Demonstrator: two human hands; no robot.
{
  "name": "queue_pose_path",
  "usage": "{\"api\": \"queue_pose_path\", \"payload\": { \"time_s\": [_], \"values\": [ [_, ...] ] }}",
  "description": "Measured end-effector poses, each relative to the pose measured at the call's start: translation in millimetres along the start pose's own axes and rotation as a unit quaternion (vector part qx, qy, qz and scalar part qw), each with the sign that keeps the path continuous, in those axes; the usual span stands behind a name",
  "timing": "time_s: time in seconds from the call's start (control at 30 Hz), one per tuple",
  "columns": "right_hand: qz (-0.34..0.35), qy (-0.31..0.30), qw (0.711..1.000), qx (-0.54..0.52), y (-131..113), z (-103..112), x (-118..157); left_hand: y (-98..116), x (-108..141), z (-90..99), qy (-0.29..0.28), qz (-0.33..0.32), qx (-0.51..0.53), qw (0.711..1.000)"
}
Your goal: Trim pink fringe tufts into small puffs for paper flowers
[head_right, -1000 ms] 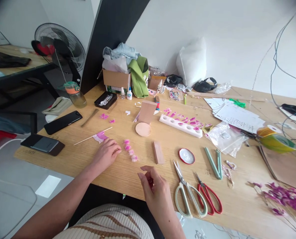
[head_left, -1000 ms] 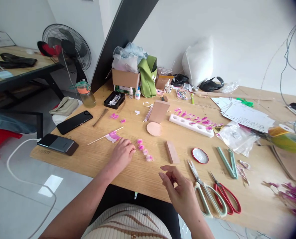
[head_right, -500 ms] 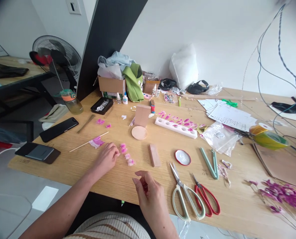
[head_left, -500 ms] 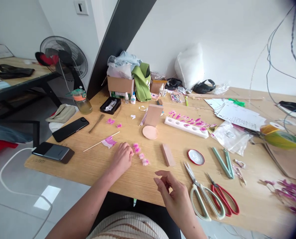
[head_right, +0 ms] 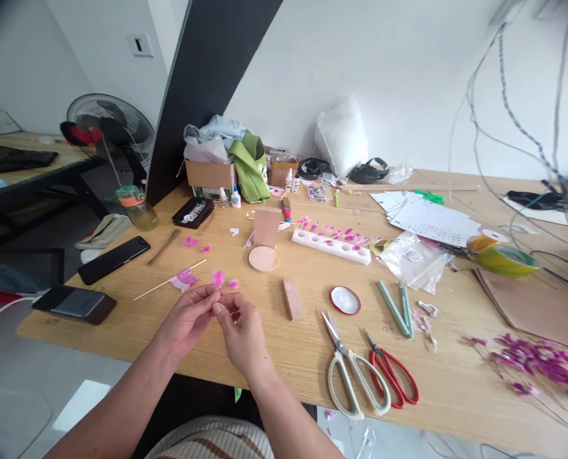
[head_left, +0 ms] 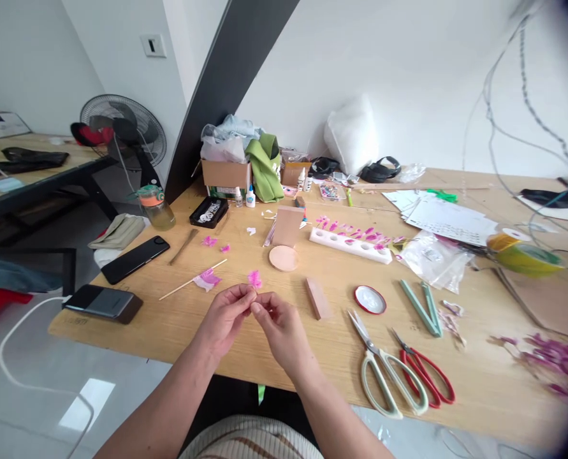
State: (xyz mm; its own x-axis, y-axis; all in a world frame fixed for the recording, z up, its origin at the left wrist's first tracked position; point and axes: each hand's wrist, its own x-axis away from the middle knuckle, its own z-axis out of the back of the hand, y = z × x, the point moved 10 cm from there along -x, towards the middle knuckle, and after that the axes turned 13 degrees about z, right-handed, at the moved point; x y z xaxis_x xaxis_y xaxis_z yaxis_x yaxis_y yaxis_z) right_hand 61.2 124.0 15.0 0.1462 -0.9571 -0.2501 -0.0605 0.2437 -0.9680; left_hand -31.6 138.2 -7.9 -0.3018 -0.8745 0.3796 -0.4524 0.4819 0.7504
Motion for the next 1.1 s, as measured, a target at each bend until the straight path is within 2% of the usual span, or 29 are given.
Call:
{"api": "queue_pose_path", "payload": {
  "time_s": [0.17,0.27,0.37,0.47,0.73,0.93,1.1],
  "values": [
    [-0.005,0.041,0.999,-0.033,4,2,2,1,4,1.2,0.030,-0.054,0.003,0.998],
    [-0.003,0.057,0.998,-0.025,2,6,4,5,7,1.2,0.045,-0.115,-0.013,0.992],
    [0.005,0.057,0.998,0.000,-2,9,4,11,13,4.3,0.081,-0.189,-0.050,0.977],
    [0.006,0.044,0.999,0.022,-4,10,6,10,16,7.2,0.102,-0.217,-0.069,0.968],
    [-0.003,0.039,0.999,0.036,6,11,10,3,14,1.8,0.098,-0.193,-0.041,0.975],
    [-0.014,0.023,0.999,0.031,17,9,11,-5,9,-1.5,0.102,-0.130,0.046,0.985],
    [-0.026,0.022,0.999,0.012,19,8,11,-9,4,-4.5,0.085,-0.092,0.058,0.990]
  ]
}}
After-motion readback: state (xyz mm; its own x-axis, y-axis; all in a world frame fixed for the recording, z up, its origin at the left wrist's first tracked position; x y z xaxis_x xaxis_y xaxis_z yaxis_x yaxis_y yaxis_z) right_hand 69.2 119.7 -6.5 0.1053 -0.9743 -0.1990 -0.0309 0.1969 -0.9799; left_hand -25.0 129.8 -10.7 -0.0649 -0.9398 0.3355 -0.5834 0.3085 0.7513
